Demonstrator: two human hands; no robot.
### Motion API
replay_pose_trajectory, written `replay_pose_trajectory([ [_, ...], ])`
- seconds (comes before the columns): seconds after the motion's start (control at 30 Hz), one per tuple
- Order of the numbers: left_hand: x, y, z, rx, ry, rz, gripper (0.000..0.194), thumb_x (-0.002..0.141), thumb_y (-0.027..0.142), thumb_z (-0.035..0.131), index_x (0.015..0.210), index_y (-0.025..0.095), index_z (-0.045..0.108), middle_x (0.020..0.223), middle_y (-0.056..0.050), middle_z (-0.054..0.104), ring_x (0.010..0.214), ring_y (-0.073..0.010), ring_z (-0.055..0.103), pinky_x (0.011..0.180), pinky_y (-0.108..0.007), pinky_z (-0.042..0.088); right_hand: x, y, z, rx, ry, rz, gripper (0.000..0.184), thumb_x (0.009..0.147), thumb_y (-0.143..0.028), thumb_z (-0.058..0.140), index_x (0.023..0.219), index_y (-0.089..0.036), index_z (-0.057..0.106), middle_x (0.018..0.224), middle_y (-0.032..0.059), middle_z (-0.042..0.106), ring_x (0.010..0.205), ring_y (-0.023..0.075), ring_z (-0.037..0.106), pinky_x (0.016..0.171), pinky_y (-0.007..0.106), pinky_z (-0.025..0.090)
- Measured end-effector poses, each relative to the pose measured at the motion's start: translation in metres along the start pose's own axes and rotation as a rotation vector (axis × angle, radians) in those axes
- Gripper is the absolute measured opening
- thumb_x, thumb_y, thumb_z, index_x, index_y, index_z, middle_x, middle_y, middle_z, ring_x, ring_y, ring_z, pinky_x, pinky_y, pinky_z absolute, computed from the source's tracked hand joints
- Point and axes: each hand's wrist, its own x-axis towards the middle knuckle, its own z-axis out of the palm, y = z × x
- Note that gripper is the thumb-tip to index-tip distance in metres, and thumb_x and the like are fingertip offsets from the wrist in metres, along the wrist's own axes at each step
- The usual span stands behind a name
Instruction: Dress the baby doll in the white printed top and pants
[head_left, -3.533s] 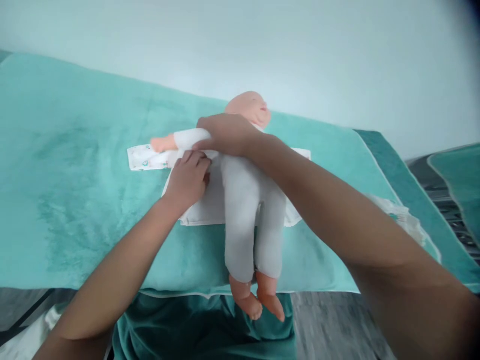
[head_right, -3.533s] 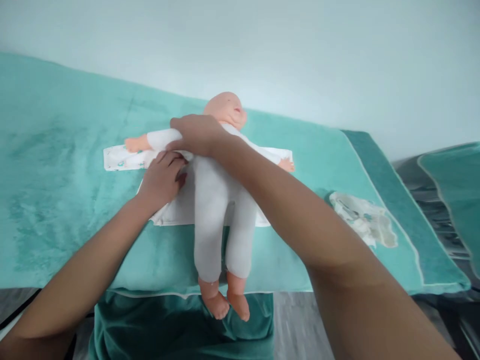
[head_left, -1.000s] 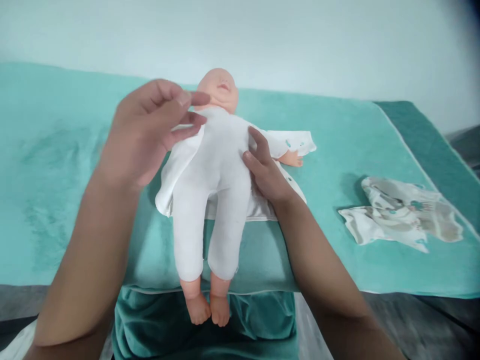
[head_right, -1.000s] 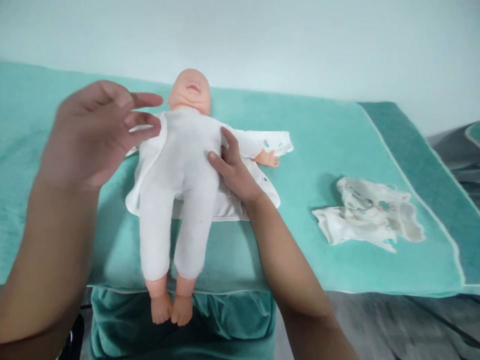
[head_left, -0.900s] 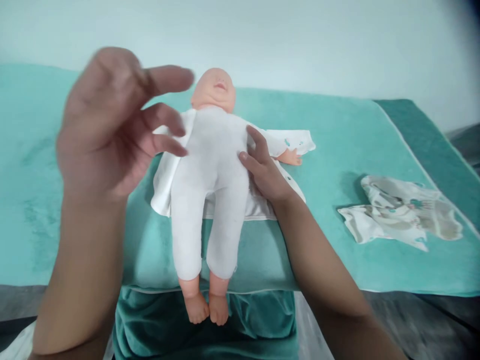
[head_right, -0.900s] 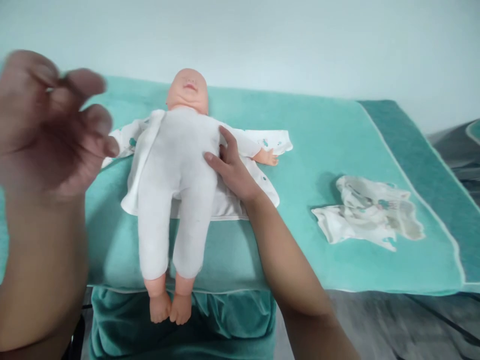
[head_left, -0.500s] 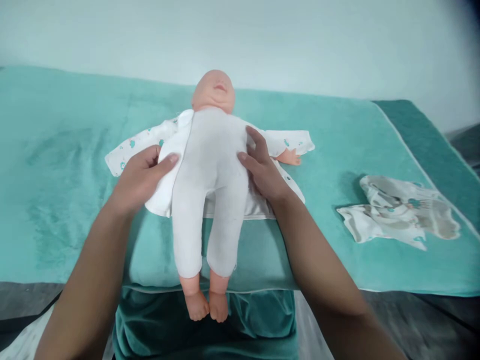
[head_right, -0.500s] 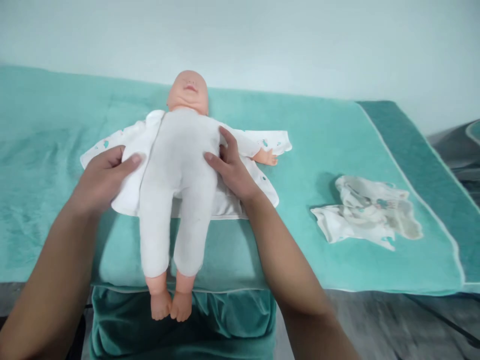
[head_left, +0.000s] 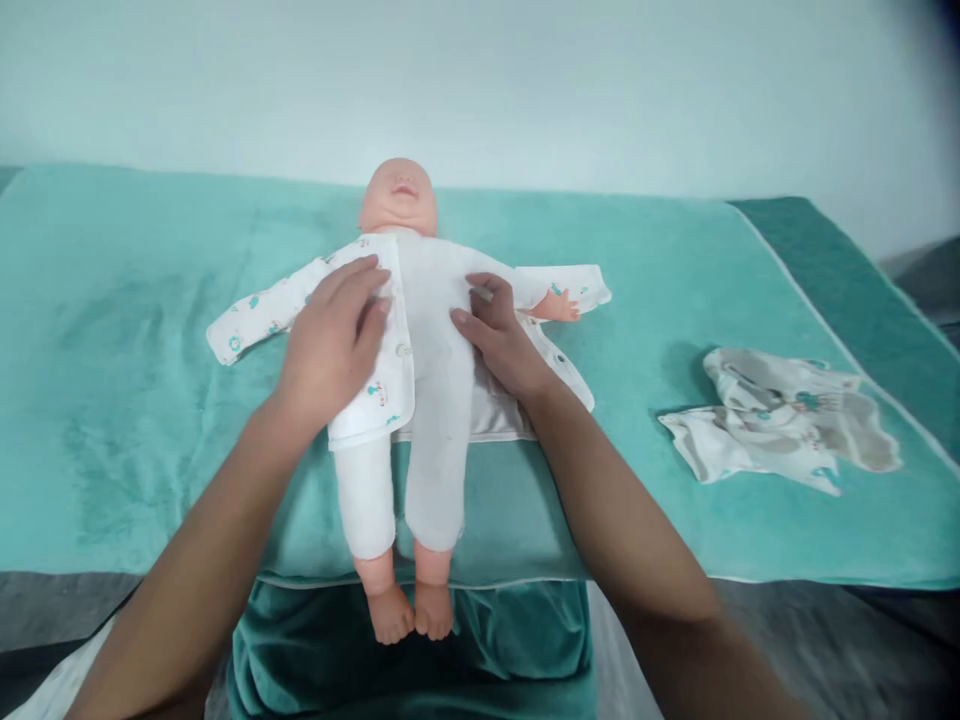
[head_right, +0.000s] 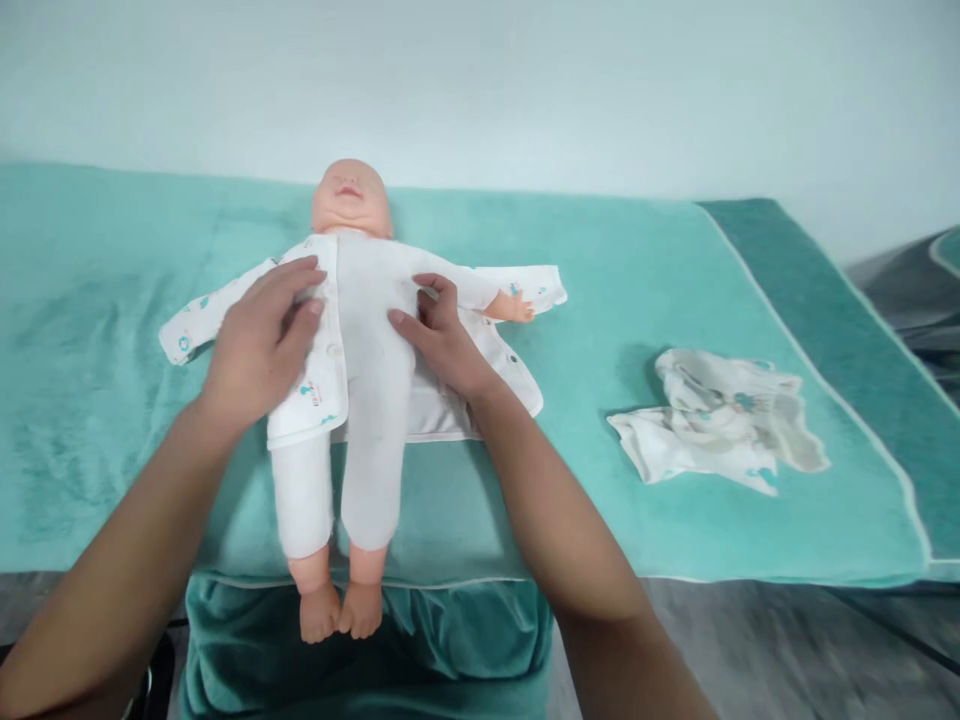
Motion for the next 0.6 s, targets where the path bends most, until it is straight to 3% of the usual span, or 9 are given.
replay_pose_trajectory([
  [0.13,0.012,0.006,0.017,0.059,-0.130,0.112,0.028,0.097,0.036,0.057,0.120,0.024,0.065,0.152,-0.008,0.056,0.151,-0.0291,0.040,0.128,-0.051,0.027,0.002,0.006,-0.001,-0.009,0.032,-0.020,0.058,0.082,-0.069,0.070,0.115,-0.034,0.036,0.120,0.0022,0.059,0.114,0.0223,0.061,0.094,0.038,0.058],
  [0.27,0.039,0.017,0.034,0.083,-0.256,0.165,0.022,0.096,0.032,0.057,0.115,0.024,0.066,0.139,-0.006,0.065,0.144,-0.0291,0.048,0.126,-0.050,0.029,0.001,0.005,-0.003,-0.032,0.003,-0.061,0.050,0.086,-0.067,0.068,0.108,-0.031,0.042,0.117,0.0019,0.060,0.115,0.0210,0.059,0.099,0.038,0.056],
  [0.4,0.073,0.019,0.058,0.081,-0.364,0.178,0.019,0.094,0.032,0.060,0.111,0.027,0.067,0.124,-0.003,0.070,0.127,-0.0288,0.059,0.115,-0.046,0.040,-0.002,-0.003,-0.003,0.001,-0.058,-0.081,0.049,0.086,-0.067,0.068,0.112,-0.032,0.047,0.131,0.0032,0.061,0.132,0.0228,0.054,0.111,0.041,0.050],
  [0.6,0.113,0.030,0.097,0.174,-0.540,0.176,0.023,0.078,0.036,0.079,0.092,0.023,0.067,0.100,-0.003,0.068,0.121,-0.0354,0.061,0.112,-0.050,0.039,-0.006,-0.010,-0.003,0.071,-0.191,-0.153,0.060,0.084,-0.062,0.070,0.134,-0.035,0.050,0.154,0.0027,0.050,0.149,0.0241,0.041,0.121,0.046,0.043],
])
